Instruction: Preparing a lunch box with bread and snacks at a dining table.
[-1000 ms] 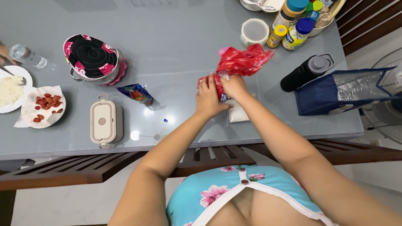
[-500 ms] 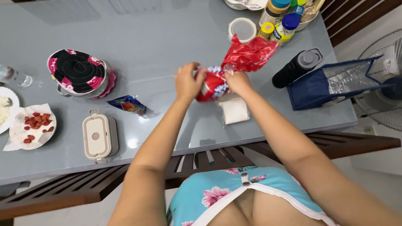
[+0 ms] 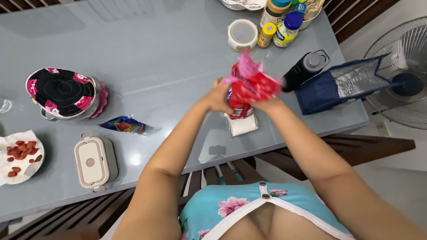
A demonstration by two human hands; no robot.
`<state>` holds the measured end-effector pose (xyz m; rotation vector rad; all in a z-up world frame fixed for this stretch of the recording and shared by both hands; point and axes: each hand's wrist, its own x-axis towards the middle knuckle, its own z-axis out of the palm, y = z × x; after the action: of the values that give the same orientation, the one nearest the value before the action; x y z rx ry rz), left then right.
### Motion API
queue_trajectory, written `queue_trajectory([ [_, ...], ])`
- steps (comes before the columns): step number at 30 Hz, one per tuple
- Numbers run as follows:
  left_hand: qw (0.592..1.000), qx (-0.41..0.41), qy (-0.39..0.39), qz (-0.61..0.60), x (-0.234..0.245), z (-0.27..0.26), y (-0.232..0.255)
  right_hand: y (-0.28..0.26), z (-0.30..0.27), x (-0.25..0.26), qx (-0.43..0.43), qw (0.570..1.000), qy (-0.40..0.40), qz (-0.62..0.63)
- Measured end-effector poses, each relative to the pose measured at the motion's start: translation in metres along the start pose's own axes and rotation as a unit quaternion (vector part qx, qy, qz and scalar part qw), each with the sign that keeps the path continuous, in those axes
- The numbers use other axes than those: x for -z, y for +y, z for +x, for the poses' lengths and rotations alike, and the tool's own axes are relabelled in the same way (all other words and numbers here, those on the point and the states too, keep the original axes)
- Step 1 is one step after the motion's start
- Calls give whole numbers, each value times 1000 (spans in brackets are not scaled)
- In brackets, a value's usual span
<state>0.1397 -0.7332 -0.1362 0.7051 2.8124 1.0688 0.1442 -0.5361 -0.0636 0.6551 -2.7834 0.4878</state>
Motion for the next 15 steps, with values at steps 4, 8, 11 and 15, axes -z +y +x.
queue_trajectory([
  [4,996,13,48,75,1,32,-65,29,5,-9,9,999,34,35],
  [8,949,287,-2,132,-43,50,-92,86,5,-40,-153,987,-46,-20],
  [11,949,294,-45,103,-88,53,-100,108,0,-55,-247,966,-64,-39],
  [15,946,316,9,70,-127,52,-112,111,-4,-55,-278,960,-31,5],
])
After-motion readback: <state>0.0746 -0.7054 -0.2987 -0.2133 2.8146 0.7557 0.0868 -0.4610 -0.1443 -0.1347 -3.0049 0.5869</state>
